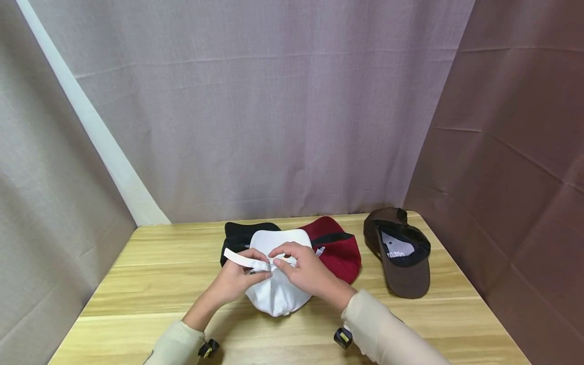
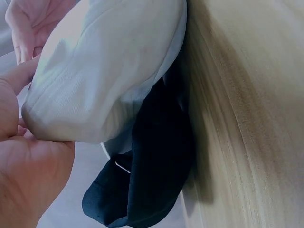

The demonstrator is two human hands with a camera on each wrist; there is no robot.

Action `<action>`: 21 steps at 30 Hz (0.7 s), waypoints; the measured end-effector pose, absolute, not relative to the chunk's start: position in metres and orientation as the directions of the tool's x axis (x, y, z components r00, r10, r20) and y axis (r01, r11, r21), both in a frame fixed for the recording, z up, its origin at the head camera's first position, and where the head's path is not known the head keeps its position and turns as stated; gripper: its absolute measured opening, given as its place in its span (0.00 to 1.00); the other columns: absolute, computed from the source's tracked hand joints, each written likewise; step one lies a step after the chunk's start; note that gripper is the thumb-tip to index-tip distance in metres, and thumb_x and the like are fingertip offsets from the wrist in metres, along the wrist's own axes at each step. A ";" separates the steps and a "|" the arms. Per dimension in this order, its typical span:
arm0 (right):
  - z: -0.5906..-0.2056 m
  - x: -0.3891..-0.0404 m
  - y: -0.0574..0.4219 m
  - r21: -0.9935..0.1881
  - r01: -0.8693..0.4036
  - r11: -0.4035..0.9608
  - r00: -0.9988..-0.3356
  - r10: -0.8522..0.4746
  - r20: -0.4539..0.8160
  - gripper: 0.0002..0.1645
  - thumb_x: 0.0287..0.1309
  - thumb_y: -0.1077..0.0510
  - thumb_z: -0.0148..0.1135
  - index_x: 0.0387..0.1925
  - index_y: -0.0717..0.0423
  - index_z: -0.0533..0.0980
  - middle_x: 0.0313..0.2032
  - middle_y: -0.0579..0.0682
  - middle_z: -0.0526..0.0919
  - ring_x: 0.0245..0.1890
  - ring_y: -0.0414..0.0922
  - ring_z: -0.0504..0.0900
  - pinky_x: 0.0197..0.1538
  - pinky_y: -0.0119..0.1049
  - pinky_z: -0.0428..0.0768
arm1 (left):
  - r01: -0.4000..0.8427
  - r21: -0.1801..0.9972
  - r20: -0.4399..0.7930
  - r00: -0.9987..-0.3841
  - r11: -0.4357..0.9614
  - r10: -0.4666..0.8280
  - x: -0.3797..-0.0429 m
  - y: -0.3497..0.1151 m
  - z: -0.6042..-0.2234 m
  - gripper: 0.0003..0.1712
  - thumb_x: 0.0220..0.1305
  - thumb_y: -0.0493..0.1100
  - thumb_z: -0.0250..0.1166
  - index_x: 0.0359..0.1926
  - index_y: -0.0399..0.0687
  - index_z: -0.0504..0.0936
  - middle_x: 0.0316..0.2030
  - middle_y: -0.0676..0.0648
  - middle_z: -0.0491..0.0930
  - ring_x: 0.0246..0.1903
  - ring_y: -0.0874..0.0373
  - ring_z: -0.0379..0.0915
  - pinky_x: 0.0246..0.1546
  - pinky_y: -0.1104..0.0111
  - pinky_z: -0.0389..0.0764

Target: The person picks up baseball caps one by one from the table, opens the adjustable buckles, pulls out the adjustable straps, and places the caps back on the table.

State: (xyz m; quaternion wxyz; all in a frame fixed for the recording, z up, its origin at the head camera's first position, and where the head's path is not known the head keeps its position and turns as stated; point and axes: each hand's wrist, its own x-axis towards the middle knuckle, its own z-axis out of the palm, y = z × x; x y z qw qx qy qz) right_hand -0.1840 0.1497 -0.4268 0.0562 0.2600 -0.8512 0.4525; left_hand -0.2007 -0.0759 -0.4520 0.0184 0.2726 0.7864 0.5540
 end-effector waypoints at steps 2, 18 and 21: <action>-0.428 -0.183 0.152 -0.720 -0.499 0.482 -0.855 -0.411 0.317 0.12 0.71 0.57 0.68 0.52 0.42 0.86 0.52 0.41 0.91 0.58 0.46 0.86 0.64 0.52 0.80 | 0.390 0.896 0.266 -0.855 0.214 0.444 -0.201 -0.076 -0.452 0.10 0.64 0.38 0.77 0.44 0.48 0.87 0.42 0.47 0.89 0.40 0.66 0.80 0.41 0.75 0.80; -0.441 -0.184 0.146 -0.068 -0.758 0.649 -0.561 -0.594 0.577 0.09 0.66 0.58 0.70 0.46 0.52 0.88 0.36 0.42 0.90 0.39 0.41 0.85 0.47 0.38 0.83 | 0.331 0.934 0.252 -0.877 0.134 0.409 -0.199 -0.074 -0.452 0.10 0.65 0.41 0.77 0.45 0.46 0.86 0.46 0.45 0.87 0.43 0.66 0.80 0.46 0.75 0.80; -0.443 -0.184 0.144 -0.024 -0.756 0.654 -0.532 -0.593 0.604 0.08 0.65 0.58 0.71 0.45 0.52 0.88 0.33 0.41 0.89 0.37 0.40 0.85 0.45 0.37 0.82 | 0.321 0.938 0.247 -0.884 0.130 0.398 -0.199 -0.073 -0.452 0.10 0.65 0.40 0.77 0.45 0.44 0.87 0.46 0.42 0.87 0.43 0.66 0.80 0.48 0.75 0.79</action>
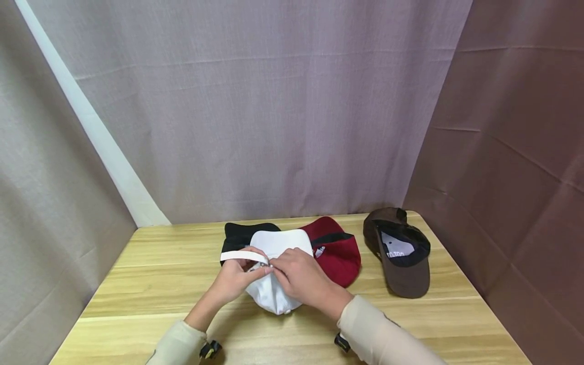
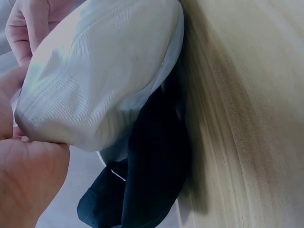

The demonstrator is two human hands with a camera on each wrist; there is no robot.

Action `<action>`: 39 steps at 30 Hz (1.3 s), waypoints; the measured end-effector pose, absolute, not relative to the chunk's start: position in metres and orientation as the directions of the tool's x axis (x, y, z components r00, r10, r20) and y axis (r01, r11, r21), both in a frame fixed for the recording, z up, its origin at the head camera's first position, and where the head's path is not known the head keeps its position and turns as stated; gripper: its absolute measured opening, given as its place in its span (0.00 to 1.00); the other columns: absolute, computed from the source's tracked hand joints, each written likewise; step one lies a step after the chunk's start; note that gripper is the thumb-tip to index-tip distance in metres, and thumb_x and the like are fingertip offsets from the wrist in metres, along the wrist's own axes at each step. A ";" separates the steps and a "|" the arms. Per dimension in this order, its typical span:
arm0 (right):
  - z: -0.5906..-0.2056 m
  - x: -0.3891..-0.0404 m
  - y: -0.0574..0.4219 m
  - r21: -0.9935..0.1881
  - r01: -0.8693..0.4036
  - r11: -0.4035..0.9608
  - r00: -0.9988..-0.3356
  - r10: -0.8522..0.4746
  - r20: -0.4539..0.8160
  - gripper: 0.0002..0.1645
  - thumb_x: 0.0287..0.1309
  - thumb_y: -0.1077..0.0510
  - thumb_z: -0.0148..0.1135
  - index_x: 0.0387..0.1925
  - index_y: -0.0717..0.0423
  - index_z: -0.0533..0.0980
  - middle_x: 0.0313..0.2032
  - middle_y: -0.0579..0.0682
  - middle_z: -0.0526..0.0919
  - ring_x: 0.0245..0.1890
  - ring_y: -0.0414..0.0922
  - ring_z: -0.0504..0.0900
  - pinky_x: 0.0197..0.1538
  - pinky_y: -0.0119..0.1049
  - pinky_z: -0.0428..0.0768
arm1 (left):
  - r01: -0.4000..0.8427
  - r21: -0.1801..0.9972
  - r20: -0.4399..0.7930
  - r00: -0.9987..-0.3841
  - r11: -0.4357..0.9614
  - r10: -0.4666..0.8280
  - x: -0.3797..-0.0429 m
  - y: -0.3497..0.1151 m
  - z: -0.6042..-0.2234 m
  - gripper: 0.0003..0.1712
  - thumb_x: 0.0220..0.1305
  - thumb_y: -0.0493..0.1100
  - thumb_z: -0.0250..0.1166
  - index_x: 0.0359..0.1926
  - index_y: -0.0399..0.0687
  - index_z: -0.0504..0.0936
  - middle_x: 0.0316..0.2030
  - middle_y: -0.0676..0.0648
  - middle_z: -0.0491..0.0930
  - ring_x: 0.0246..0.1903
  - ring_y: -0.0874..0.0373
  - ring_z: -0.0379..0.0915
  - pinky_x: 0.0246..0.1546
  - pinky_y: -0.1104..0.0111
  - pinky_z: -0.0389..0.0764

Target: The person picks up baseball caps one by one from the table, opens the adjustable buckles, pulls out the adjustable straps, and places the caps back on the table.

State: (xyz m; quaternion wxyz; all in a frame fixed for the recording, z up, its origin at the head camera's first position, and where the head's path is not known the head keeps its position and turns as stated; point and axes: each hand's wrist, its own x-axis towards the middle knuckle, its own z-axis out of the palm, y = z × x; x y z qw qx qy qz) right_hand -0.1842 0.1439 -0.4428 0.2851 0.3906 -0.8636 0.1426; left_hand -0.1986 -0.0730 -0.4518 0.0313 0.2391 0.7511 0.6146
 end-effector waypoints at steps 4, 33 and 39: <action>-0.444 -0.184 0.143 -0.001 -0.754 0.656 -0.513 -0.589 0.624 0.10 0.63 0.58 0.72 0.45 0.52 0.89 0.32 0.42 0.89 0.36 0.39 0.85 0.45 0.37 0.83 | 0.320 0.940 0.251 -0.885 0.121 0.392 -0.198 -0.072 -0.452 0.11 0.65 0.40 0.77 0.45 0.43 0.87 0.45 0.41 0.87 0.43 0.66 0.80 0.49 0.75 0.80; -0.452 -0.186 0.142 -0.130 -0.784 0.607 -0.492 -0.479 0.727 0.16 0.62 0.66 0.70 0.52 0.60 0.88 0.36 0.47 0.92 0.36 0.41 0.86 0.45 0.36 0.84 | 0.334 0.937 0.297 -0.917 0.105 0.267 -0.199 -0.061 -0.458 0.11 0.65 0.40 0.77 0.47 0.46 0.89 0.46 0.44 0.88 0.45 0.65 0.82 0.50 0.75 0.81; -0.458 -0.187 0.141 -0.182 -0.796 0.578 -0.458 -0.377 0.805 0.15 0.61 0.67 0.71 0.50 0.60 0.89 0.32 0.49 0.92 0.33 0.41 0.87 0.43 0.36 0.83 | 0.327 0.943 0.304 -0.923 0.066 0.235 -0.198 -0.057 -0.457 0.10 0.66 0.38 0.76 0.46 0.41 0.89 0.45 0.41 0.88 0.44 0.67 0.82 0.49 0.75 0.81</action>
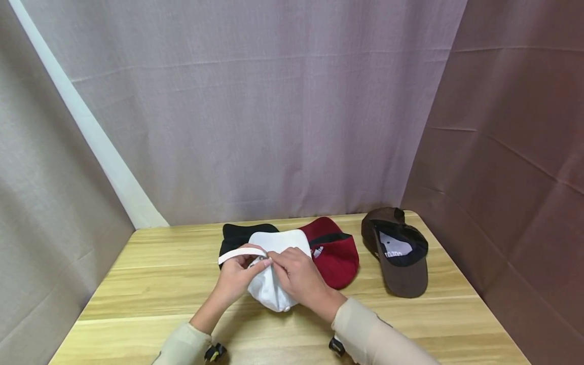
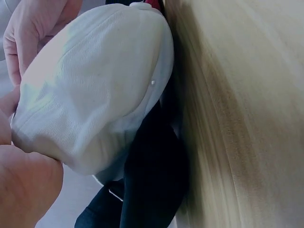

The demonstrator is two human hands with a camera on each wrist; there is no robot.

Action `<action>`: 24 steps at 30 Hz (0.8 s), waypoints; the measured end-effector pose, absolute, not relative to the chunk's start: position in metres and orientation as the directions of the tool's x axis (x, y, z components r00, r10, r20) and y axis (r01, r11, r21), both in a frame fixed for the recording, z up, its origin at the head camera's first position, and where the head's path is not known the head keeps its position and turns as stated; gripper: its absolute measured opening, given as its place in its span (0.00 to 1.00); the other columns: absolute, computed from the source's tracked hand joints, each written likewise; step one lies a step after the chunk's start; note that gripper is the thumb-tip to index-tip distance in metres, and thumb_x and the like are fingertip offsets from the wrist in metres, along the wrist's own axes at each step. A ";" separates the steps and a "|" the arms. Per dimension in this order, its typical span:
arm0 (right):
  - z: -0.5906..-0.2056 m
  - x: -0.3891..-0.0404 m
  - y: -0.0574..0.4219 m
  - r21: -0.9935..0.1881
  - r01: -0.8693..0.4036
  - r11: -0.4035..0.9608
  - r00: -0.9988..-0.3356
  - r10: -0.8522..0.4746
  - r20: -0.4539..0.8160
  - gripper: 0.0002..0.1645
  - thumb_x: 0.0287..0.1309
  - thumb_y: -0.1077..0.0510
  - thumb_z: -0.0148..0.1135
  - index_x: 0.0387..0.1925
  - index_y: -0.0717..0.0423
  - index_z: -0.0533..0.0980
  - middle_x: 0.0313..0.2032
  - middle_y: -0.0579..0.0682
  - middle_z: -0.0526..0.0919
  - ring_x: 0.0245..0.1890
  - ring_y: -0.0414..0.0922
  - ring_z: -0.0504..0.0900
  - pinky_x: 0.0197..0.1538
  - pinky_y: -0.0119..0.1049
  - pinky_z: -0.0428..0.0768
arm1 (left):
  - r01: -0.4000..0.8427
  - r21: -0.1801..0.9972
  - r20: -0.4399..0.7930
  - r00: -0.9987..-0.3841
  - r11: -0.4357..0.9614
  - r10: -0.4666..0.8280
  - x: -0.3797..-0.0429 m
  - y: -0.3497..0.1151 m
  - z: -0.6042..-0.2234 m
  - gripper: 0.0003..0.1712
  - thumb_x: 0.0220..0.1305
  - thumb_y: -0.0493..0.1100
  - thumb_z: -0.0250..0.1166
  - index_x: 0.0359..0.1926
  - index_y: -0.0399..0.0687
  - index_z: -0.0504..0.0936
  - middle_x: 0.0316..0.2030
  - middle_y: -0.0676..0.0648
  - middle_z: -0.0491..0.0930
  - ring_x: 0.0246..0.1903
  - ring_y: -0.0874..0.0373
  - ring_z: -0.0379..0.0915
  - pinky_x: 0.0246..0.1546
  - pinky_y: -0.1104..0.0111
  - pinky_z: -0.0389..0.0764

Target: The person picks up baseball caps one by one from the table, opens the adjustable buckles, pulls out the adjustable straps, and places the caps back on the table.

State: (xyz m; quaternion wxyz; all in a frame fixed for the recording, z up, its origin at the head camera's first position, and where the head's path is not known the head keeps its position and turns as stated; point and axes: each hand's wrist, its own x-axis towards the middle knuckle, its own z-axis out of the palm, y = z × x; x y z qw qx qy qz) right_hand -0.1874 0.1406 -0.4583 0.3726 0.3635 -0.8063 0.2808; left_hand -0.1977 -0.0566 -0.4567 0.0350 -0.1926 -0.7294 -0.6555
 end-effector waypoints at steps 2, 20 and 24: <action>-0.460 -0.188 0.140 -0.163 -0.793 0.587 -0.441 -0.370 0.818 0.13 0.61 0.66 0.73 0.47 0.60 0.90 0.31 0.50 0.92 0.32 0.41 0.86 0.42 0.36 0.83 | 0.319 0.946 0.299 -0.926 0.052 0.230 -0.197 -0.056 -0.457 0.10 0.66 0.38 0.75 0.46 0.39 0.88 0.45 0.39 0.88 0.43 0.67 0.81 0.49 0.75 0.81; -0.461 -0.190 0.136 -0.069 -0.802 0.594 -0.372 -0.405 0.835 0.12 0.56 0.67 0.74 0.44 0.58 0.89 0.26 0.46 0.89 0.28 0.41 0.82 0.40 0.35 0.83 | 0.238 0.971 0.226 -0.950 0.032 0.214 -0.197 -0.053 -0.457 0.10 0.65 0.36 0.75 0.45 0.36 0.87 0.43 0.36 0.89 0.41 0.66 0.82 0.46 0.77 0.81; -0.461 -0.190 0.136 -0.097 -0.807 0.583 -0.381 -0.388 0.839 0.17 0.54 0.69 0.73 0.47 0.59 0.89 0.26 0.46 0.89 0.28 0.40 0.83 0.40 0.34 0.82 | 0.251 0.968 0.243 -0.946 0.014 0.213 -0.198 -0.053 -0.457 0.10 0.65 0.36 0.75 0.45 0.35 0.87 0.43 0.35 0.89 0.41 0.66 0.82 0.46 0.76 0.81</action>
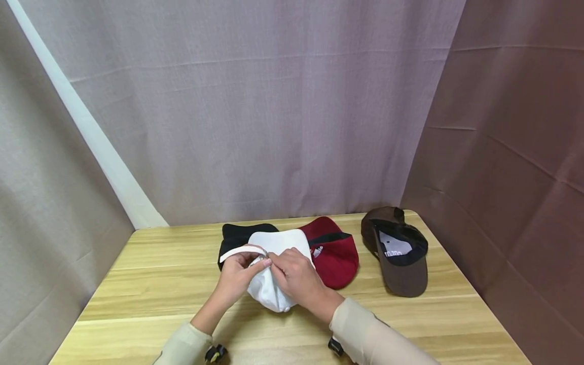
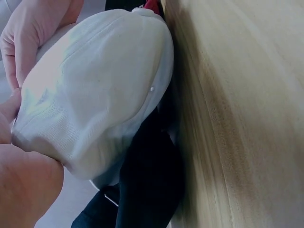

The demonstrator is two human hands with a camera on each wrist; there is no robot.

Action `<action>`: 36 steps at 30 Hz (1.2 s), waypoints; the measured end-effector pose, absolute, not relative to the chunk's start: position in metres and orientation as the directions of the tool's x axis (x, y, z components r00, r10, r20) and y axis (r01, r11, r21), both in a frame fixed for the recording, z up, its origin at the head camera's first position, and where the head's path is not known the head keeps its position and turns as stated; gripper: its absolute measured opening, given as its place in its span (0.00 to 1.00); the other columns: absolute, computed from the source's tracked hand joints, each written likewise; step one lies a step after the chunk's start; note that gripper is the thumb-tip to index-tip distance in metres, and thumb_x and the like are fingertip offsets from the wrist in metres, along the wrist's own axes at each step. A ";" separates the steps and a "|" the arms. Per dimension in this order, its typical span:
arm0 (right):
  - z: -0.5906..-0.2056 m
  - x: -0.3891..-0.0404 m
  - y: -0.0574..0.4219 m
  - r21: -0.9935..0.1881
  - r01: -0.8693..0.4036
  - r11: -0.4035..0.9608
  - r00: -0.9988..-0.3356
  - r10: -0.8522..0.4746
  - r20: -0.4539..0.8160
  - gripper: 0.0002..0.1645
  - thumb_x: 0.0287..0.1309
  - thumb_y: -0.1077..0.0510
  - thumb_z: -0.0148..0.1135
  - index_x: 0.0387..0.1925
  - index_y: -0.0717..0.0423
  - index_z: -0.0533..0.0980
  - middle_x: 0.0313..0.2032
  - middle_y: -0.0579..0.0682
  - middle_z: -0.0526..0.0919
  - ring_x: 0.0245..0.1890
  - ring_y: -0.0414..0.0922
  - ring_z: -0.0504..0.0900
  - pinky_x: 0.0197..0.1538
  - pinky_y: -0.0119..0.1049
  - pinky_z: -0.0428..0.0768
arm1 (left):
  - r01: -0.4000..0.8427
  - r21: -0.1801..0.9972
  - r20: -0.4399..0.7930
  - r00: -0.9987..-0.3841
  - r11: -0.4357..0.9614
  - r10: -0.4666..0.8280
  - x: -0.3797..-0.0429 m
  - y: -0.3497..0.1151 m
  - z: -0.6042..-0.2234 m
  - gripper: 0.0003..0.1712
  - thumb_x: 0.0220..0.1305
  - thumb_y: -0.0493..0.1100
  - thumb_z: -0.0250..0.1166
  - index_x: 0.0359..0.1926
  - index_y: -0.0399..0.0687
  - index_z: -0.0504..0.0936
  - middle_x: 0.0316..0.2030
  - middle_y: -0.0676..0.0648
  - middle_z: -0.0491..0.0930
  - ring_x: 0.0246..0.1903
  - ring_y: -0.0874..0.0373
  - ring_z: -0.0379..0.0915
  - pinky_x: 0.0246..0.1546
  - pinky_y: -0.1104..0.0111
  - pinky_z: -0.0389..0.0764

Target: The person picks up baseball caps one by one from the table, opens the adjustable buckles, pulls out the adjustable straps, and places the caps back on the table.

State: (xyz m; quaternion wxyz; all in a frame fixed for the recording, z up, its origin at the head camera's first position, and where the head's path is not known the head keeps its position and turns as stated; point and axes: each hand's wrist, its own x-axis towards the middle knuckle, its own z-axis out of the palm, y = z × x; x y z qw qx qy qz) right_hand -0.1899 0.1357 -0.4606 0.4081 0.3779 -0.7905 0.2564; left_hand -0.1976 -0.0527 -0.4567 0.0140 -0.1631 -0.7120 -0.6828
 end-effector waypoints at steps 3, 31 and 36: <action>-0.461 -0.190 0.136 -0.129 -0.801 0.585 -0.411 -0.380 0.829 0.20 0.55 0.70 0.73 0.51 0.59 0.89 0.27 0.46 0.90 0.29 0.39 0.83 0.40 0.34 0.82 | 0.253 0.967 0.247 -0.946 0.004 0.209 -0.197 -0.053 -0.456 0.10 0.65 0.36 0.75 0.45 0.36 0.87 0.44 0.35 0.88 0.41 0.66 0.82 0.45 0.76 0.81; -0.468 -0.186 0.134 -0.232 -0.776 0.587 -0.494 -0.338 0.801 0.14 0.58 0.69 0.71 0.46 0.61 0.89 0.34 0.50 0.92 0.36 0.43 0.87 0.44 0.36 0.85 | 0.254 0.962 0.269 -0.945 -0.102 0.186 -0.200 -0.051 -0.460 0.12 0.61 0.31 0.76 0.44 0.30 0.84 0.34 0.54 0.87 0.35 0.68 0.80 0.38 0.77 0.79; -0.466 -0.184 0.135 -0.264 -0.777 0.572 -0.518 -0.343 0.784 0.13 0.60 0.69 0.70 0.46 0.58 0.89 0.35 0.48 0.93 0.37 0.42 0.88 0.46 0.36 0.85 | 0.247 0.964 0.262 -0.943 -0.095 0.207 -0.199 -0.051 -0.461 0.13 0.64 0.33 0.75 0.47 0.31 0.85 0.40 0.48 0.88 0.39 0.66 0.81 0.42 0.76 0.79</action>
